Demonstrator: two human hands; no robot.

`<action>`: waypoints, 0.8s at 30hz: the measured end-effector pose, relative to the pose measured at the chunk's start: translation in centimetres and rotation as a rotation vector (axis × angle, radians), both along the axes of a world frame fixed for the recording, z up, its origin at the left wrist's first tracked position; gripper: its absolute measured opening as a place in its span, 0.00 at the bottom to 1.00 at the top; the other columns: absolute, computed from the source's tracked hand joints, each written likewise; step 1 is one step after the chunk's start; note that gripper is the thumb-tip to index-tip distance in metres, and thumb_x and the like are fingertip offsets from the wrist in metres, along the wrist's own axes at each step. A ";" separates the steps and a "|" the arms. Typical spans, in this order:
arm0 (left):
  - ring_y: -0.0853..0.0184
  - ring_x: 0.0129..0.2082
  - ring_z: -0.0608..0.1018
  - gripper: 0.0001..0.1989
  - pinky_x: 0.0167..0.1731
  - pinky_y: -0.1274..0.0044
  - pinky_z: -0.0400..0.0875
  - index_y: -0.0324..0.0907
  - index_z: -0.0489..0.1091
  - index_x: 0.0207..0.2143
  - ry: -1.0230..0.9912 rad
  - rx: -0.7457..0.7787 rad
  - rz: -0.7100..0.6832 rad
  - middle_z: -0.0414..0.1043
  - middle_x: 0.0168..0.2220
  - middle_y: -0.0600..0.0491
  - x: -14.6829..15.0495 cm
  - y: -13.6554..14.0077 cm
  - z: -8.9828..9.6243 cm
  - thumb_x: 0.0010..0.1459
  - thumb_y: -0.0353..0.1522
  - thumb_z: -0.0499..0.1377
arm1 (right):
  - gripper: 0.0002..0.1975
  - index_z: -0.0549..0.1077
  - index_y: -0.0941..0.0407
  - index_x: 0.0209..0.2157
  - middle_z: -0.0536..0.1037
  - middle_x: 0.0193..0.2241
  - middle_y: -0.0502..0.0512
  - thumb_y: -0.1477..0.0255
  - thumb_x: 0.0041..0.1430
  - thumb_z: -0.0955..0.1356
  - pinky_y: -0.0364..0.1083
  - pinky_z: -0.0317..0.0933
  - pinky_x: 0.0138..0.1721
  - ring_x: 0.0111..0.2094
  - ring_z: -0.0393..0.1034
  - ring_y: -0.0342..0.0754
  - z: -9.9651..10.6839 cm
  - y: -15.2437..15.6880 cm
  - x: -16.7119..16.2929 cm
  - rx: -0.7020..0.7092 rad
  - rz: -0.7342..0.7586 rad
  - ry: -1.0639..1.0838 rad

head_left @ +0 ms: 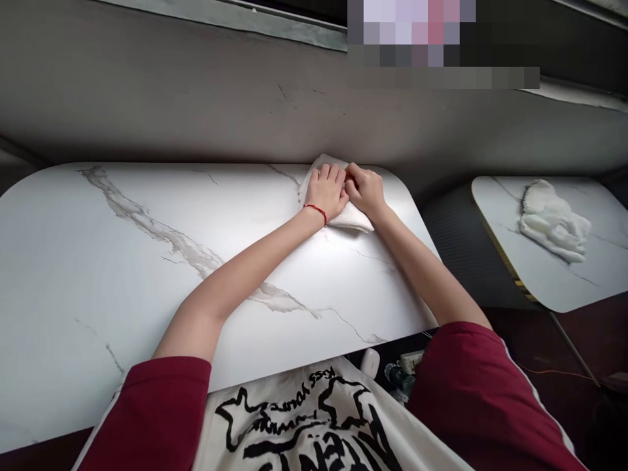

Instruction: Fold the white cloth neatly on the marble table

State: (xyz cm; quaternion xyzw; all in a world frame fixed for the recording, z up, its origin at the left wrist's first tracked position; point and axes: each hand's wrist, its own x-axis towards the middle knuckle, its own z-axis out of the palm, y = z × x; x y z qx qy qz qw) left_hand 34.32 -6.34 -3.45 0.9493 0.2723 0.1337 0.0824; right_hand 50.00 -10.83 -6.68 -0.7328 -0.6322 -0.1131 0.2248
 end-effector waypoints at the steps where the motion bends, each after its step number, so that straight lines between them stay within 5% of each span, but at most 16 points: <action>1: 0.48 0.61 0.65 0.23 0.57 0.61 0.60 0.30 0.63 0.59 -0.005 0.002 0.019 0.65 0.61 0.35 0.0 0.7 -0.1 0.66 0.31 0.46 | 0.04 0.64 0.52 0.31 0.77 0.28 0.55 0.71 0.57 0.59 0.48 0.53 0.31 0.29 0.69 0.52 0.0 1.0 0.1 -0.007 -0.007 0.002; 6: 0.49 0.59 0.67 0.21 0.56 0.62 0.60 0.31 0.64 0.58 -0.021 0.037 0.051 0.66 0.59 0.35 0.1 2.4 -0.6 0.68 0.33 0.45 | 0.09 0.70 0.54 0.32 0.79 0.30 0.57 0.72 0.56 0.59 0.48 0.53 0.32 0.32 0.72 0.54 0.1 3.9 0.5 -0.022 -0.026 0.018; 14: 0.48 0.57 0.68 0.20 0.54 0.62 0.61 0.33 0.65 0.55 -0.028 0.077 0.072 0.67 0.57 0.36 0.0 2.4 -1.0 0.68 0.34 0.45 | 0.12 0.72 0.54 0.34 0.81 0.31 0.58 0.72 0.58 0.58 0.47 0.50 0.31 0.32 0.71 0.53 0.1 3.7 -0.1 -0.024 -0.048 0.025; 24: 0.48 0.56 0.69 0.22 0.53 0.63 0.62 0.31 0.65 0.58 0.020 0.131 0.043 0.68 0.56 0.36 -2.3 -0.6 -0.8 0.68 0.34 0.47 | 0.10 0.68 0.53 0.31 0.78 0.27 0.57 0.72 0.60 0.57 0.47 0.52 0.32 0.27 0.66 0.52 0.3 -0.9 -3.0 0.042 0.016 0.026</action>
